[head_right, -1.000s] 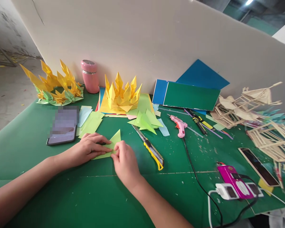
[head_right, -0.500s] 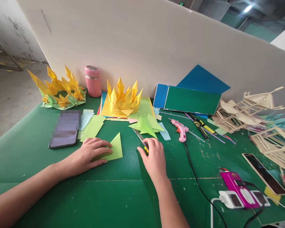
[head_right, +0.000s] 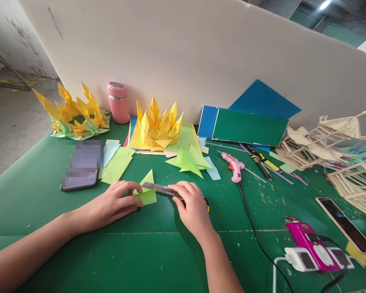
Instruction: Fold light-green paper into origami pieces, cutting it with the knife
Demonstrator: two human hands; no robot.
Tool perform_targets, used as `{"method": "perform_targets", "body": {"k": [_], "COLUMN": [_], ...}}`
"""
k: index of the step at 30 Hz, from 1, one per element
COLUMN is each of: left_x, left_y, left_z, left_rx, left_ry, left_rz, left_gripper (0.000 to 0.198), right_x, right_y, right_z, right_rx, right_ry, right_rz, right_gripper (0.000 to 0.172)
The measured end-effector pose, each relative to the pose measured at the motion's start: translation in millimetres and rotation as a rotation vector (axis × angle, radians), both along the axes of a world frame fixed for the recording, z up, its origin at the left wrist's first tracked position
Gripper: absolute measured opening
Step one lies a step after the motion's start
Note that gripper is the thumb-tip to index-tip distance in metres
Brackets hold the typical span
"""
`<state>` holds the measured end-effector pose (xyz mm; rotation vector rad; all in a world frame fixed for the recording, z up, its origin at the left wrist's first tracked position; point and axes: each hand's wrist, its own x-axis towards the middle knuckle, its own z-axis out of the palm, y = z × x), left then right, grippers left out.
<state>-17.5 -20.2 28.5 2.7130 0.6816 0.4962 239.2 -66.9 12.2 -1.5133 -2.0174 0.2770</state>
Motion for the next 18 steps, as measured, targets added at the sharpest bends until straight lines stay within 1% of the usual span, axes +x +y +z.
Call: {"method": "perform_targets", "body": {"k": [3, 7, 11, 18], "left_x": [-0.1, -0.4, 0.2, 0.6], "left_y": [0.5, 3.8, 6.7, 8.8], "left_z": [0.5, -0.6, -2.2, 0.5], "left_rx": [0.011, -0.007, -0.061, -0.152], "left_ry": [0.015, 0.021, 0.031, 0.024], "left_rz": [-0.004, 0.003, 0.013, 0.028], "left_gripper": [0.023, 0.018, 0.016, 0.02], "right_x": [-0.2, -0.2, -3.2, -4.5], "right_y": [-0.3, -0.5, -0.9, -0.4], "right_z": [1.5, 1.8, 2.0, 0.0], "right_rx": [-0.019, -0.032, -0.036, -0.024], "right_ry": [-0.044, -0.033, -0.028, 0.0], "right_rz": [0.011, 0.04, 0.052, 0.053], "right_gripper": [0.031, 0.03, 0.024, 0.022]}}
